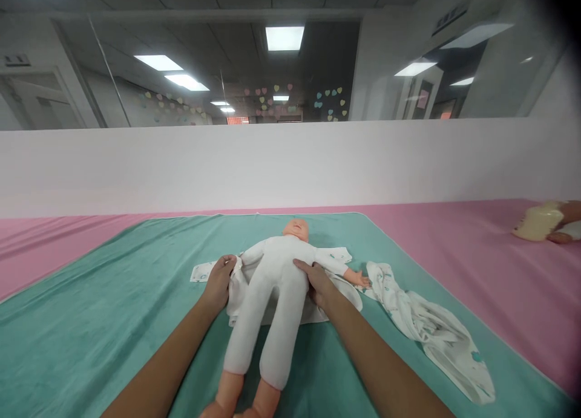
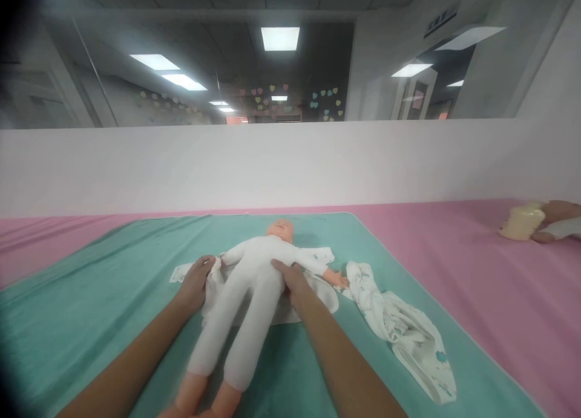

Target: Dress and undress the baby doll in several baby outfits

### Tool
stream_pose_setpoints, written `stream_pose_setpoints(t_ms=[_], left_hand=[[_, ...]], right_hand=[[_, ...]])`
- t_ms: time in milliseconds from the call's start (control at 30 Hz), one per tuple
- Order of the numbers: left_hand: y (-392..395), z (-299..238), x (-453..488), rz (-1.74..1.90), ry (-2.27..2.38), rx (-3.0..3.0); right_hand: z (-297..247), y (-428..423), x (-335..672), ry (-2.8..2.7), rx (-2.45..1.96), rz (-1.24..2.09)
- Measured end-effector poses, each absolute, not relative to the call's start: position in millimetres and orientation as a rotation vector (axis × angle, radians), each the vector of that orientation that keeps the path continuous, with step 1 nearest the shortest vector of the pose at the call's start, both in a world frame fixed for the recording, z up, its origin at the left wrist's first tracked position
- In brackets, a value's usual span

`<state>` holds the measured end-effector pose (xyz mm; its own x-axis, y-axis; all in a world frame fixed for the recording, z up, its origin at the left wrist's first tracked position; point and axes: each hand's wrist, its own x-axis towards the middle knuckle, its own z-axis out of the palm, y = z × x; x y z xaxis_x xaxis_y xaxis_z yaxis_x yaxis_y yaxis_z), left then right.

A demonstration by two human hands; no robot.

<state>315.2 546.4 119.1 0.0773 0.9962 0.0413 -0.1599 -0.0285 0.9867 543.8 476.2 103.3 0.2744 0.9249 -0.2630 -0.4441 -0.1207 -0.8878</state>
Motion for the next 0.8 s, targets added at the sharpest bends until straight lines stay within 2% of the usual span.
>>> stream_pose_setpoints(t_ms=[467,667,800], left_hand=[[604,136,330,1.346,0.888,0.918],[598,150,353,1.254,0.792,0.988],[588,168,352,1.07,0.841,1.197]], right_hand=[[124,448,571,-0.788,-1.138,1.339],[121,448,559,-0.813,-1.136,1.385],[115,453,548,-0.759,-1.135,1.391]])
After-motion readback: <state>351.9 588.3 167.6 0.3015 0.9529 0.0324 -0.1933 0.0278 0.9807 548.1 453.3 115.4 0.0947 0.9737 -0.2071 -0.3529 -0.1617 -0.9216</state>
